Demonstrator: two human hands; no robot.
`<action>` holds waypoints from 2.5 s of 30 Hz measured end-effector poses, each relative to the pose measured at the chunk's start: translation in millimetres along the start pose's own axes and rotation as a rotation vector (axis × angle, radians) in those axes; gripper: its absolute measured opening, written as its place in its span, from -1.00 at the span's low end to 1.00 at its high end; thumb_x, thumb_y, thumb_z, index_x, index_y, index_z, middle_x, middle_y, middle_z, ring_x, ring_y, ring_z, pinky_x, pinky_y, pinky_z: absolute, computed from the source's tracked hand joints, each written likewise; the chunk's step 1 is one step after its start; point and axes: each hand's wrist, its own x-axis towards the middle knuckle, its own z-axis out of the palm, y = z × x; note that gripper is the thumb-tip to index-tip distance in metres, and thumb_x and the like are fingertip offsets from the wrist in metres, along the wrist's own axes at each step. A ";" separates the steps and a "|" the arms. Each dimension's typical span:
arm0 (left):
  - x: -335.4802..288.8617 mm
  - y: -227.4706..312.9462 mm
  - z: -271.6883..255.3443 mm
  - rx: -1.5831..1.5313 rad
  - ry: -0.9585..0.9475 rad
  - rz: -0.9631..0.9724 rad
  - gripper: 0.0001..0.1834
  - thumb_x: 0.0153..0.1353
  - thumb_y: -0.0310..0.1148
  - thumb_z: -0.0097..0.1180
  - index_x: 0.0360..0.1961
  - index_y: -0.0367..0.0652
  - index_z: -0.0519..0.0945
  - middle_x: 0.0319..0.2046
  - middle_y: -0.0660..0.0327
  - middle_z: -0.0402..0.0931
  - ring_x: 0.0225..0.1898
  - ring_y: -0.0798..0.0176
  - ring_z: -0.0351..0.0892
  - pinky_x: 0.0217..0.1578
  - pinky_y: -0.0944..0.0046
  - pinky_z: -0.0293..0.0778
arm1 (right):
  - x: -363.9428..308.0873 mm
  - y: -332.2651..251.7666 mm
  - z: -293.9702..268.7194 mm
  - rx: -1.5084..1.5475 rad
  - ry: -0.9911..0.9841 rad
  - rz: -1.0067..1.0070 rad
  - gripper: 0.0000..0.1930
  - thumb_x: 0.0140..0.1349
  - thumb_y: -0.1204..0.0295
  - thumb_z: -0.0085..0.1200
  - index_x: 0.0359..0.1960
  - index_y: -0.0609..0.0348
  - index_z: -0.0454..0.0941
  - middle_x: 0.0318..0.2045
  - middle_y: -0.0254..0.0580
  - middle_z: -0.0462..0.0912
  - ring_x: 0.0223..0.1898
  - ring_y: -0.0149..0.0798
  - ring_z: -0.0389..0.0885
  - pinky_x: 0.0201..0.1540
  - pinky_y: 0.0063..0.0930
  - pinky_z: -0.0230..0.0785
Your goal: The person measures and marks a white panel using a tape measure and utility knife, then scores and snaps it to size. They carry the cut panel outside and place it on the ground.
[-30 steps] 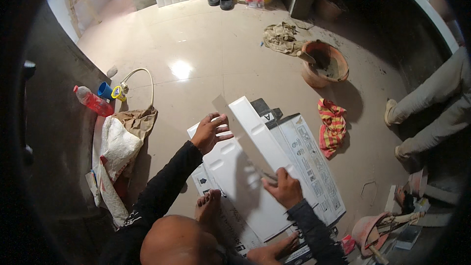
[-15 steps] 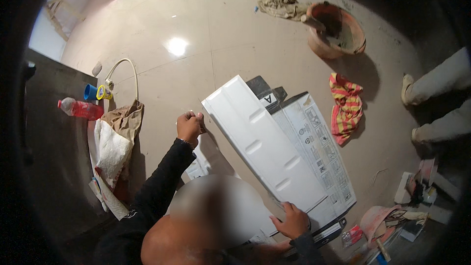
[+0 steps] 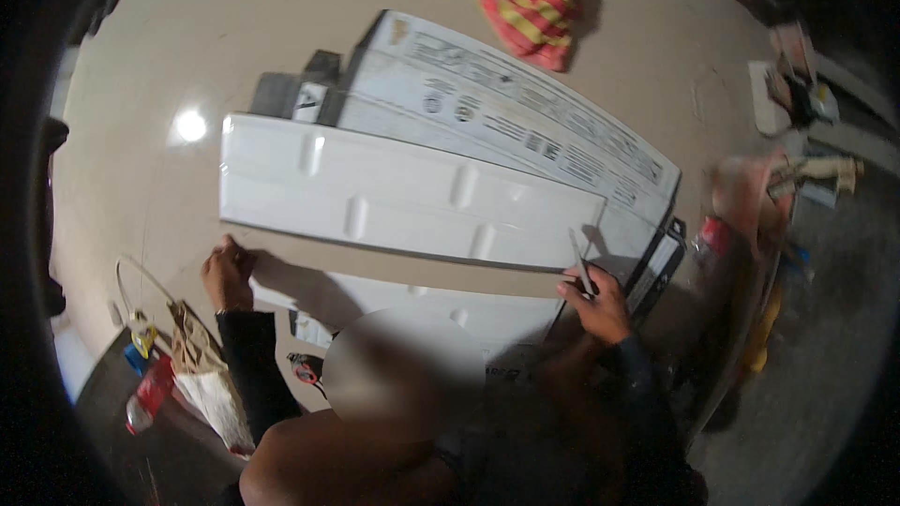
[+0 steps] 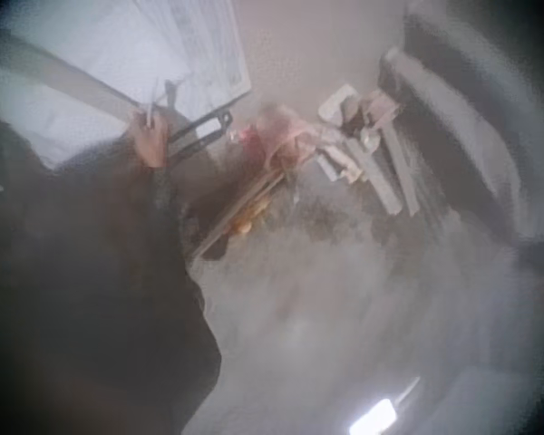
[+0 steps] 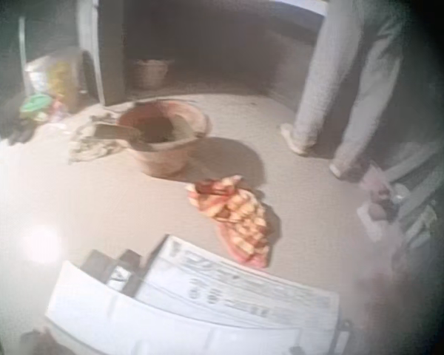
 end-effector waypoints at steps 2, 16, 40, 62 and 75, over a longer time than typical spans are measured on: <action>-2.0 10.9 -2.2 0.053 -0.064 -0.033 -0.74 0.39 -0.40 0.20 -0.49 -0.19 0.55 -0.52 0.26 0.50 -0.48 0.29 0.55 -0.38 0.20 0.64 | -5.5 5.4 11.6 0.144 0.038 0.084 -0.69 0.27 0.36 0.37 -0.07 0.30 0.64 -0.25 -0.18 0.70 -0.19 -0.34 0.65 -0.02 -0.40 0.50; 27.0 48.1 -18.5 0.702 -0.194 -0.005 -0.64 0.32 -0.14 0.32 -0.29 -0.31 0.65 -0.39 0.11 0.68 -0.42 0.25 0.64 -0.32 0.25 0.59 | -32.9 19.1 58.2 0.199 0.505 0.405 -0.74 0.14 0.44 0.46 -0.18 0.27 0.70 -0.30 -0.23 0.75 -0.19 -0.36 0.69 -0.05 -0.44 0.53; 37.6 46.1 -24.8 0.876 -0.295 0.493 -0.52 0.33 -0.29 0.29 0.18 -0.37 0.64 -0.08 0.04 0.70 -0.07 0.15 0.69 -0.02 0.19 0.58 | -34.7 -4.0 59.6 -0.132 0.670 0.279 -0.77 0.25 0.23 0.36 -0.20 0.09 0.81 -0.38 -0.11 0.72 -0.02 0.00 0.59 0.49 0.00 -0.09; 22.9 52.1 -17.8 0.837 -0.328 0.467 -0.54 0.34 -0.35 0.29 0.19 -0.39 0.63 -0.18 0.12 0.69 -0.15 0.28 0.68 -0.06 0.26 0.56 | -26.8 19.0 69.8 0.227 0.720 0.297 -0.81 0.26 0.44 0.32 -0.14 0.24 0.76 -0.17 -0.24 0.62 -0.18 -0.29 0.57 -0.12 -0.41 0.41; -3.5 55.0 -1.2 0.711 -0.204 0.477 -0.54 0.14 -0.40 0.42 0.04 -0.45 0.71 -0.27 0.10 0.67 -0.25 0.28 0.69 -0.18 0.29 0.58 | -35.9 40.4 54.2 -0.243 0.370 0.348 -0.67 0.41 0.39 0.13 0.13 0.29 0.62 -0.02 0.00 0.64 -0.03 -0.15 0.64 0.09 -0.30 0.44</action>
